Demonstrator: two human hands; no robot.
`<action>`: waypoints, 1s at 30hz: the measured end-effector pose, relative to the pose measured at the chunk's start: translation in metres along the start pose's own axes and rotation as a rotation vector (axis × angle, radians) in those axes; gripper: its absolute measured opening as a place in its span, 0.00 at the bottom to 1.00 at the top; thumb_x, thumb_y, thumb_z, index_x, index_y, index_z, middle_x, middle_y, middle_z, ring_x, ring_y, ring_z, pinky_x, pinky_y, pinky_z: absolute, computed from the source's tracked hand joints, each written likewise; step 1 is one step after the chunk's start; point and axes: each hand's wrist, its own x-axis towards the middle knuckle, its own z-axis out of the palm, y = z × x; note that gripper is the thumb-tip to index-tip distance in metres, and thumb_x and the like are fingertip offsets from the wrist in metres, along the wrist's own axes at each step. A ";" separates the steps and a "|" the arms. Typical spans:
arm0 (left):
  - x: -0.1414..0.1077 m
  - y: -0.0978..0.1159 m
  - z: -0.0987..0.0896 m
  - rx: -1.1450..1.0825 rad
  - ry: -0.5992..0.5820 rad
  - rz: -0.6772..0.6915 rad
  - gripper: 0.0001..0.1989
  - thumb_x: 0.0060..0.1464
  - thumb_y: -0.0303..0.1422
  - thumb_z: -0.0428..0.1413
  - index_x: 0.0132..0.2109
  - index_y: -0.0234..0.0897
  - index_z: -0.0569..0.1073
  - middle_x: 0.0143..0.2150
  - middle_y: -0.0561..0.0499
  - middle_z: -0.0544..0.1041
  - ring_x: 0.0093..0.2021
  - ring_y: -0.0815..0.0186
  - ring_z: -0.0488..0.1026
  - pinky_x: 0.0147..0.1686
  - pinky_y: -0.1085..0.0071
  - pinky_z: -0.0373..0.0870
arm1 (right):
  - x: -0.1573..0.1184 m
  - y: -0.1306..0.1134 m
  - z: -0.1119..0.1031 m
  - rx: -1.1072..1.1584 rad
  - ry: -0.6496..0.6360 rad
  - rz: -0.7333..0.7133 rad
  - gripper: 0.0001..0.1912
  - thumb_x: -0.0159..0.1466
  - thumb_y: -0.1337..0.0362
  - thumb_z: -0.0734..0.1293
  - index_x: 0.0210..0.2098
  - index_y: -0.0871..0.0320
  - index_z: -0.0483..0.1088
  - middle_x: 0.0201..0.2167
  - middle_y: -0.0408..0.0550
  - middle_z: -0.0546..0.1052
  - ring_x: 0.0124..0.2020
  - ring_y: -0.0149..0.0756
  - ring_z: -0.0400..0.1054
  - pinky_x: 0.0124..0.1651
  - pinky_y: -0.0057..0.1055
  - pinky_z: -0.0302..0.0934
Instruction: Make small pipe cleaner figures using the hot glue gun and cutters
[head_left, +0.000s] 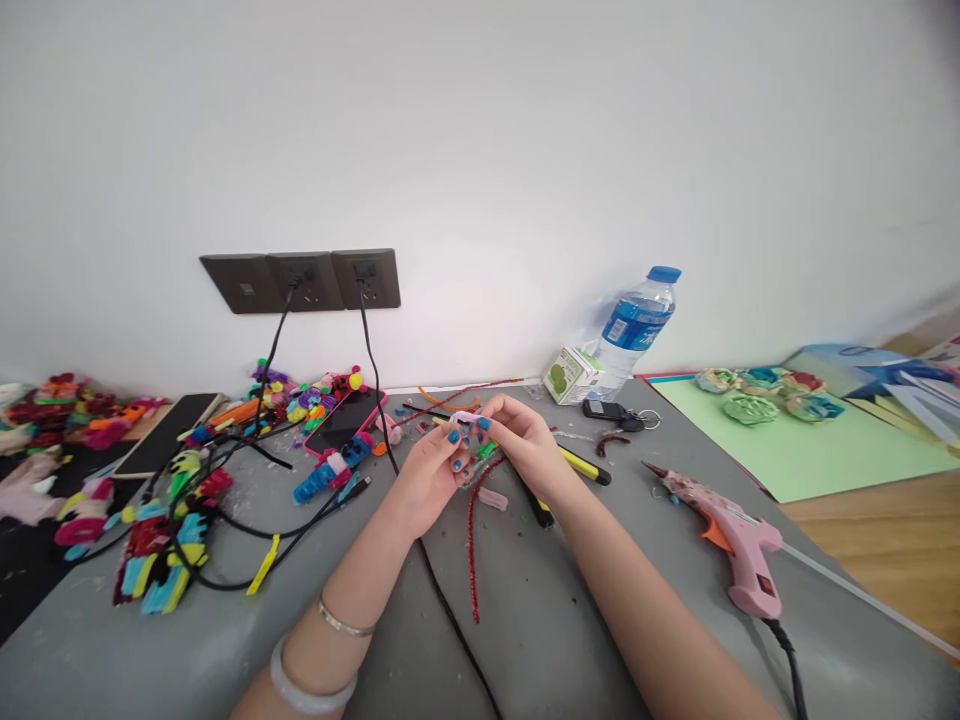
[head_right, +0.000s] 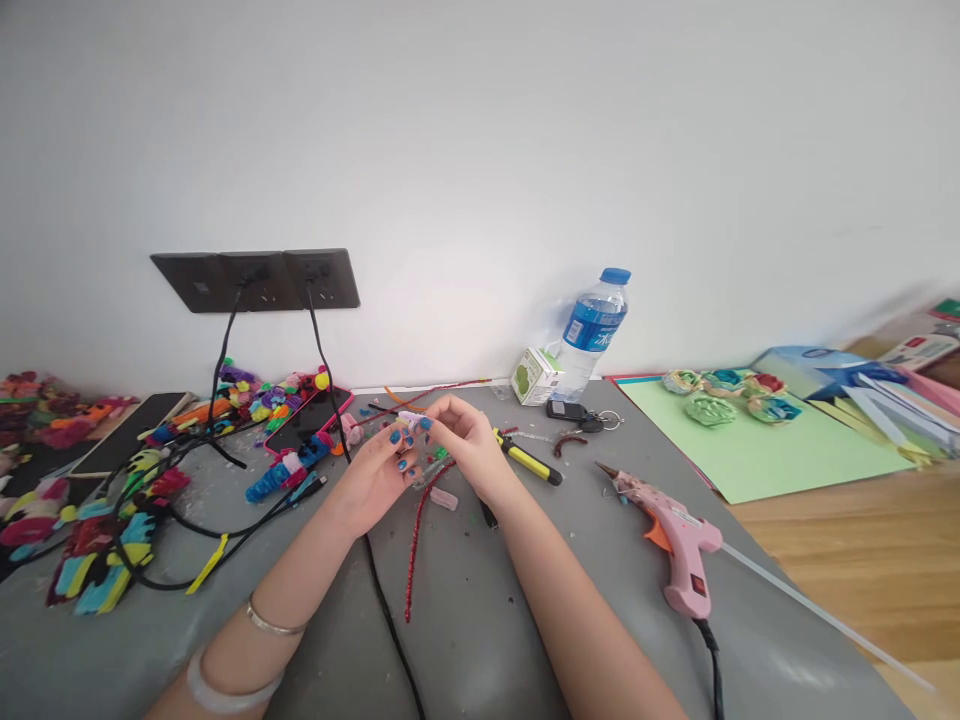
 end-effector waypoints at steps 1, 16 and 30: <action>0.000 -0.001 0.000 -0.001 0.001 0.002 0.17 0.42 0.37 0.72 0.36 0.35 0.75 0.31 0.56 0.70 0.26 0.75 0.60 0.28 0.75 0.59 | -0.001 -0.001 0.001 -0.002 -0.005 0.001 0.16 0.58 0.51 0.74 0.30 0.55 0.70 0.28 0.43 0.74 0.29 0.33 0.65 0.35 0.30 0.60; 0.007 -0.007 -0.010 0.076 0.138 0.101 0.18 0.36 0.37 0.74 0.37 0.37 0.83 0.35 0.52 0.78 0.26 0.75 0.62 0.29 0.74 0.60 | -0.002 0.007 0.014 0.138 0.125 0.045 0.15 0.54 0.54 0.77 0.29 0.55 0.72 0.27 0.43 0.76 0.29 0.32 0.70 0.36 0.30 0.64; 0.007 -0.006 -0.008 0.043 0.134 0.086 0.17 0.35 0.35 0.74 0.35 0.35 0.83 0.33 0.52 0.77 0.26 0.76 0.62 0.29 0.75 0.61 | -0.002 0.004 0.014 0.287 0.093 0.164 0.18 0.49 0.55 0.80 0.28 0.56 0.71 0.25 0.40 0.75 0.27 0.29 0.67 0.34 0.27 0.63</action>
